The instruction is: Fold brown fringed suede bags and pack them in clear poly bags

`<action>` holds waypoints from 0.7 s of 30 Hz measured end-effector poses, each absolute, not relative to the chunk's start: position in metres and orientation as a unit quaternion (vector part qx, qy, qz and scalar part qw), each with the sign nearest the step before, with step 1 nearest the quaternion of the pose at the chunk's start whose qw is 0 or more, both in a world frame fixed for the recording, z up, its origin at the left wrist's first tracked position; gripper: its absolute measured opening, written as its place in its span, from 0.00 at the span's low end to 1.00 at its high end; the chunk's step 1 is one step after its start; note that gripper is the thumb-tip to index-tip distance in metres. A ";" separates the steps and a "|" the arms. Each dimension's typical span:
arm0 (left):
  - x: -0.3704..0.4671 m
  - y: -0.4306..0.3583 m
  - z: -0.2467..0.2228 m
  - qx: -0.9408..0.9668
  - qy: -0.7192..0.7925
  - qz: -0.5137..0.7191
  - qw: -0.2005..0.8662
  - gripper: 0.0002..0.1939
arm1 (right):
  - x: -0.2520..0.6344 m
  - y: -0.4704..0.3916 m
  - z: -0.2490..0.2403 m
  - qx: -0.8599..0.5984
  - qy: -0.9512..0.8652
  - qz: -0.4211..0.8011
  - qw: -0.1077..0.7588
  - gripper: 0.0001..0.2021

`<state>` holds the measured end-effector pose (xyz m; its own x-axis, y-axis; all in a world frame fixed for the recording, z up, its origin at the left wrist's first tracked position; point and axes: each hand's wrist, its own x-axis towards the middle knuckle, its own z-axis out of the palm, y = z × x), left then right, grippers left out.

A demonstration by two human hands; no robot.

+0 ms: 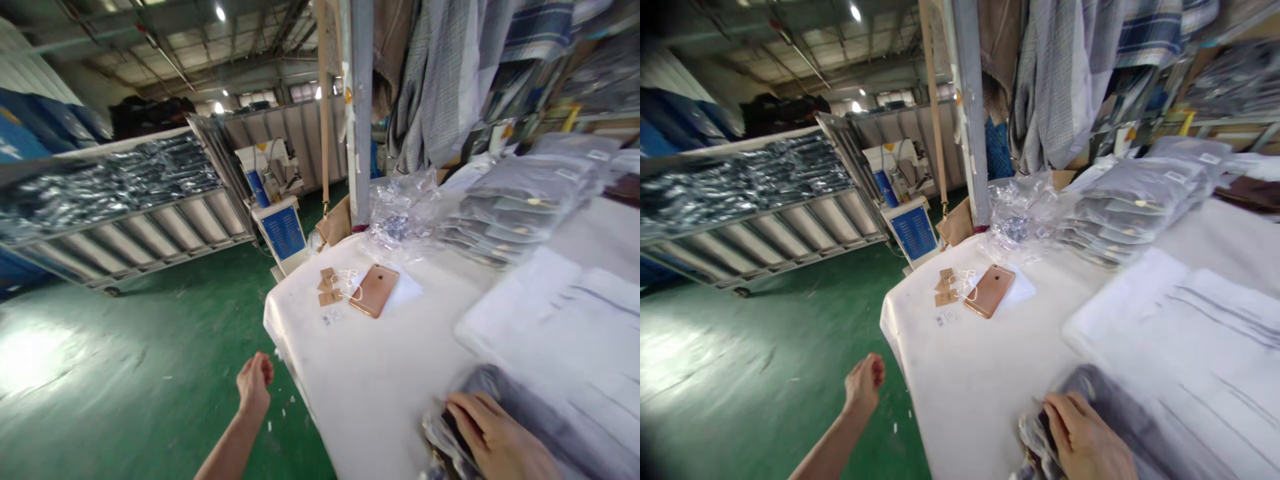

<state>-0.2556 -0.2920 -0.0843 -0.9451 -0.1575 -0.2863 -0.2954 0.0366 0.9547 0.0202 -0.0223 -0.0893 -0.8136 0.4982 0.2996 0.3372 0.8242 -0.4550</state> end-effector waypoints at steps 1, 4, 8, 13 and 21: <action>-0.247 -0.290 -0.074 -0.126 0.728 0.672 0.045 0.16 | 0.018 -0.027 -0.080 -0.239 -0.929 0.205 0.193 0.13; -0.220 -0.271 -0.044 0.002 0.762 0.638 0.107 0.11 | 0.013 -0.034 -0.063 -0.268 -0.926 0.215 0.158 0.14; -0.165 -0.221 -0.027 0.243 0.791 0.489 0.278 0.12 | 0.012 -0.035 -0.058 -0.278 -0.925 0.219 0.138 0.14; -0.097 -0.172 -0.044 0.334 0.768 0.408 0.364 0.07 | 0.013 -0.036 -0.054 -0.274 -0.929 0.201 0.145 0.13; -0.062 -0.162 -0.075 0.168 0.657 0.594 0.431 0.16 | 0.014 -0.038 -0.047 -0.259 -0.928 0.215 0.158 0.12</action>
